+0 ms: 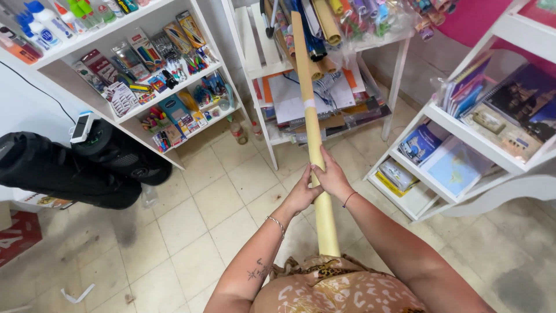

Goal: Organizing and sorting various stationery items including wrapping paper rolls and folders in a shop area.

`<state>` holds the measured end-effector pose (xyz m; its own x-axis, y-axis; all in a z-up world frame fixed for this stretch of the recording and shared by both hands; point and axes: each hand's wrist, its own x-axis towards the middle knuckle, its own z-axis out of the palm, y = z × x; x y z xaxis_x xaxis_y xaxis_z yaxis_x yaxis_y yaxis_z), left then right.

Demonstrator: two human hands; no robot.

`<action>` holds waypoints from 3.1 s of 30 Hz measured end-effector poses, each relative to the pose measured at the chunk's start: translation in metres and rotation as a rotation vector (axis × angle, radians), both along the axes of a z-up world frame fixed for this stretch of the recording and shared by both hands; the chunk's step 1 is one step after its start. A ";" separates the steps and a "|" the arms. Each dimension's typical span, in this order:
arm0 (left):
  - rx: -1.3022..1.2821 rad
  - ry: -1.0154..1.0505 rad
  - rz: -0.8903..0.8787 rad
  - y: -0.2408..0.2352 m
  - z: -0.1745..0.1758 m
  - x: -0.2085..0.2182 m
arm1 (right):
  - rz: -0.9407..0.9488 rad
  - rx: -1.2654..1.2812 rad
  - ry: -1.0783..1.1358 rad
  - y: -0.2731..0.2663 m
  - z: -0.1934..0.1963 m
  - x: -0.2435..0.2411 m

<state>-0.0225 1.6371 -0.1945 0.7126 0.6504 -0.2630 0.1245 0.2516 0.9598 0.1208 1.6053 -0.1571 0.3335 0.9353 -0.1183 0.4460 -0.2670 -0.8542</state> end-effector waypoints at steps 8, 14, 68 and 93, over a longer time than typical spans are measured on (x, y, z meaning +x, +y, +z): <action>-0.042 -0.050 0.065 0.104 -0.031 0.061 | 0.052 -0.001 -0.040 0.115 -0.037 0.067; -0.045 -0.043 0.096 0.160 -0.010 0.089 | 0.055 0.028 0.002 0.167 -0.023 0.096; 0.929 0.038 0.066 0.498 -0.122 0.219 | -0.057 0.696 -0.859 0.429 -0.114 0.194; 0.787 0.146 0.103 0.496 -0.128 0.219 | 0.248 0.521 -0.828 0.435 -0.170 0.223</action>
